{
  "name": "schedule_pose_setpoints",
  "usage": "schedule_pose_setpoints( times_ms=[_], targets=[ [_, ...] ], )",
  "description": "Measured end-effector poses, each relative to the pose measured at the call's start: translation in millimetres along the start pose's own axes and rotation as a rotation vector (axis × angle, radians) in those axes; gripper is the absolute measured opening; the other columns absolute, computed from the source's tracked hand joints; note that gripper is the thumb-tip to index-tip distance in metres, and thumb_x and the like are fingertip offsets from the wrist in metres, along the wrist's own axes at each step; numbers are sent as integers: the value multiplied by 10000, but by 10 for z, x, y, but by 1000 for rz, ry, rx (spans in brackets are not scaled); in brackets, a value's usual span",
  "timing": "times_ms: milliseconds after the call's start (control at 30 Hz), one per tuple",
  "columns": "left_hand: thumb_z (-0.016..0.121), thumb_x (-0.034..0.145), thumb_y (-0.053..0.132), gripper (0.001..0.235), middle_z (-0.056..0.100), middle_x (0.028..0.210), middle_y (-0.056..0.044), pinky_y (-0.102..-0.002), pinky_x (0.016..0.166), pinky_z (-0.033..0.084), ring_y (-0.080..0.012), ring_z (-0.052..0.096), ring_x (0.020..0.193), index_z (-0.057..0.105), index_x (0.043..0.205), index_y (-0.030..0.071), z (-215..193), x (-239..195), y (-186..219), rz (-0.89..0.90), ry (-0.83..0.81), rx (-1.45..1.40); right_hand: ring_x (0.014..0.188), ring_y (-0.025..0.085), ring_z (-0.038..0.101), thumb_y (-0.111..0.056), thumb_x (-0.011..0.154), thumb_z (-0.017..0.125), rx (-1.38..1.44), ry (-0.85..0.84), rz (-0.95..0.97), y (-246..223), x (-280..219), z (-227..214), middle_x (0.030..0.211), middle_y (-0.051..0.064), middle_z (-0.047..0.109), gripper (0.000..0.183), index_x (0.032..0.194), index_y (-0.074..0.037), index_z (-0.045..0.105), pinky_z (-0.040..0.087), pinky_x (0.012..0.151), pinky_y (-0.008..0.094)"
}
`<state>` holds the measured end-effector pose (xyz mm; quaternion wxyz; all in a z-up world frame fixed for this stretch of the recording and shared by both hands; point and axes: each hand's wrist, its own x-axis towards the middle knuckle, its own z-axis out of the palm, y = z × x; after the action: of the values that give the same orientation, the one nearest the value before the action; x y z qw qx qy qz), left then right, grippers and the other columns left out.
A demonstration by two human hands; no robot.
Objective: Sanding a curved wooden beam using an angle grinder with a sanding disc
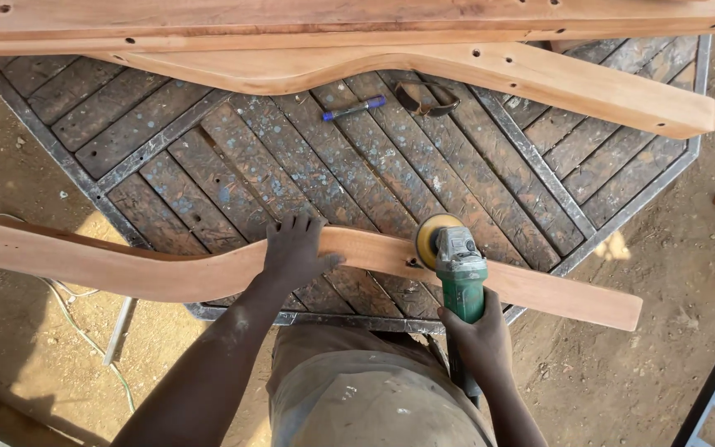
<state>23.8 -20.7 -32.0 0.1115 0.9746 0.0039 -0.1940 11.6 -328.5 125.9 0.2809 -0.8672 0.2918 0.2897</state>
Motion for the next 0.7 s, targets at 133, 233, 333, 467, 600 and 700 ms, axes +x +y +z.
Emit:
schedule_pose_setpoints(
  times_ms=[133,233,333,467,600,700],
  targets=[
    [511,1042,430,356,714,889,-55,-510,744,430,-349,617,902,661,887,146,165,115,199,-205,510,-92,984,361,667,-414,725,713,-64,-2,105,-68,-154,-39,1066,128,712,600,1258,-206,533,487,802,494],
    [454,1081,490,490,757,927,-75,-530,836,461,-334,696,905,763,942,137,16,402,315,-586,318,-72,944,306,689,-354,691,734,-7,40,103,-9,-144,-54,1050,88,741,658,1319,-232,578,506,786,452],
    [309,1101,587,650,762,1083,-124,-588,935,420,-391,692,979,759,1141,120,14,459,307,-574,349,-132,831,275,674,-383,708,740,-48,87,150,84,-126,-108,941,87,729,540,1194,-191,604,499,719,436],
    [405,1074,535,527,767,1066,-87,-544,893,441,-353,685,994,751,1102,139,57,428,322,-554,320,-58,912,371,685,-418,710,725,-63,109,230,209,-101,-46,1023,137,718,598,1217,-169,527,502,790,509],
    [432,1079,463,438,764,1037,-79,-571,889,430,-339,686,979,758,1080,170,115,425,304,-422,396,-13,833,351,686,-366,690,730,23,85,188,158,-149,148,954,130,724,545,1155,-175,522,500,733,478],
    [483,1074,365,359,769,942,-79,-533,789,462,-337,692,883,744,965,145,184,498,344,-358,405,28,842,359,688,-401,678,731,49,58,183,171,-182,248,964,119,725,587,1182,-196,511,498,725,484]
  ],
)
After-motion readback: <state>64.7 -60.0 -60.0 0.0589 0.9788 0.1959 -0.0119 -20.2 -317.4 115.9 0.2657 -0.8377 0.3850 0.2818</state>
